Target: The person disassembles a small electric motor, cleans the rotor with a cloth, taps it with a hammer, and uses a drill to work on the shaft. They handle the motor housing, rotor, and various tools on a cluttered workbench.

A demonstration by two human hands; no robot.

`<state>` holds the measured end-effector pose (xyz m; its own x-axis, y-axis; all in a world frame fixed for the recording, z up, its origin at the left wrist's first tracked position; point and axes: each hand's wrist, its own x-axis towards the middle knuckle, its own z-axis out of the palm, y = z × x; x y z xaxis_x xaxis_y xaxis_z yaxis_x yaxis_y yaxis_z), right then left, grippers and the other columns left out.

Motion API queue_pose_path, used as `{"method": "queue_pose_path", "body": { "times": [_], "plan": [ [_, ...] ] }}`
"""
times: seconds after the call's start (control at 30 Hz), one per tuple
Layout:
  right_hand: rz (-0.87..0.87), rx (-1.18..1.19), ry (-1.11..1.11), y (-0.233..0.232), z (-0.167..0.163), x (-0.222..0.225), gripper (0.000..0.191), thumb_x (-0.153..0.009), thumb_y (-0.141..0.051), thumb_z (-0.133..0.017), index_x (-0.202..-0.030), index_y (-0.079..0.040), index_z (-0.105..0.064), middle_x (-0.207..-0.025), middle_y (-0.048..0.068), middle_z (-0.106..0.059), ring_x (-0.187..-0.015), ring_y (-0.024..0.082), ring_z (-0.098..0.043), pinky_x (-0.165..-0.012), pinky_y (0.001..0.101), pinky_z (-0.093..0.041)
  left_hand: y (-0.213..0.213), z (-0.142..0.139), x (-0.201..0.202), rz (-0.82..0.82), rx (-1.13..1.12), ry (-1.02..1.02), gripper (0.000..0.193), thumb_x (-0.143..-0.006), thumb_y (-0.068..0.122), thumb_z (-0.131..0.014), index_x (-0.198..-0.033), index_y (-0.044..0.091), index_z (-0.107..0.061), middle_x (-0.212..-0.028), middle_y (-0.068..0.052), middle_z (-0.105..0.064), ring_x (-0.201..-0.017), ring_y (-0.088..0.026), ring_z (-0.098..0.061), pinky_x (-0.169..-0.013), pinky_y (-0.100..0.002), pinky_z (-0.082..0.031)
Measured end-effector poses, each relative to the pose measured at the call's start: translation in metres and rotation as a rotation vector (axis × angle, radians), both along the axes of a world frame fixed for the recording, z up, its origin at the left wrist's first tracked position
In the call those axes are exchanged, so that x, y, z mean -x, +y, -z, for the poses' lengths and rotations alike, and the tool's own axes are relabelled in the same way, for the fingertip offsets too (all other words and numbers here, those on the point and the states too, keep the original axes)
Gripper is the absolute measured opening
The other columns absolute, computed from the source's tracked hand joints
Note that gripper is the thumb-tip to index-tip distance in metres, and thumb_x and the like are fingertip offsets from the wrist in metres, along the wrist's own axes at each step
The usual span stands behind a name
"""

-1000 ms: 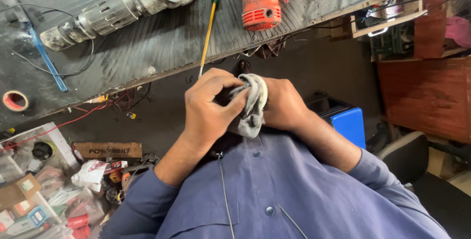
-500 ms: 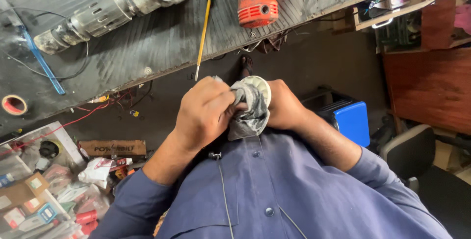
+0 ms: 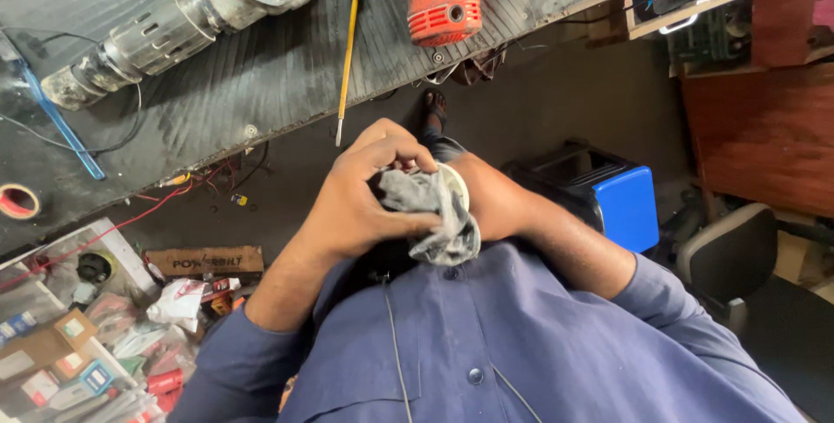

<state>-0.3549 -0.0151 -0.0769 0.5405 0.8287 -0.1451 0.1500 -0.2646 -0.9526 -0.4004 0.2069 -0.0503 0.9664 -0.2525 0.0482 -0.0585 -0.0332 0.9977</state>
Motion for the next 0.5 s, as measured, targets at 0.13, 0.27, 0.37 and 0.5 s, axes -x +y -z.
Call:
{"method": "queue_pose_path", "body": {
  "times": [0.13,0.27,0.37,0.5],
  "plan": [
    [0.109,0.065,0.057,-0.001,0.002,0.001,0.041,-0.074,-0.027,-0.088,-0.106,-0.007,-0.072,-0.096,0.007,-0.077,-0.082,0.020,-0.075,-0.078,0.0338,-0.060,-0.001,-0.016,-0.002,-0.077,-0.126,-0.177,0.046,-0.073,0.018,-0.092,-0.112,0.006,-0.071,-0.111,-0.008,-0.061,-0.105,-0.023,-0.063,-0.090,-0.034,-0.053],
    [0.160,0.097,-0.125,0.000,-0.006,-0.003,0.047,-0.073,-0.028,-0.089,-0.109,-0.006,-0.070,-0.097,0.011,-0.075,-0.086,0.027,-0.075,-0.075,0.0364,-0.058,0.000,-0.028,0.000,-0.089,-0.304,-0.267,0.044,-0.079,0.015,-0.088,-0.118,0.007,-0.070,-0.113,-0.010,-0.064,-0.107,-0.029,-0.064,-0.092,-0.039,-0.053],
    [0.189,0.249,-0.239,0.003,-0.009,-0.009,0.040,-0.074,-0.027,-0.088,-0.105,-0.008,-0.073,-0.092,0.013,-0.075,-0.084,0.034,-0.073,-0.071,0.0387,-0.057,-0.004,-0.030,0.001,-0.110,-0.388,-0.262,0.035,-0.081,0.008,-0.085,-0.114,0.007,-0.072,-0.103,-0.008,-0.065,-0.100,-0.030,-0.063,-0.088,-0.040,-0.053],
    [0.215,0.326,-0.270,0.007,-0.005,-0.016,0.036,-0.073,-0.024,-0.086,-0.103,-0.010,-0.073,-0.091,0.014,-0.075,-0.084,0.037,-0.071,-0.070,0.0402,-0.056,-0.011,-0.016,-0.002,-0.166,-0.372,-0.346,0.026,-0.080,-0.003,-0.079,-0.102,0.006,-0.067,-0.104,-0.009,-0.066,-0.099,-0.031,-0.064,-0.086,-0.040,-0.053]
  ]
}}
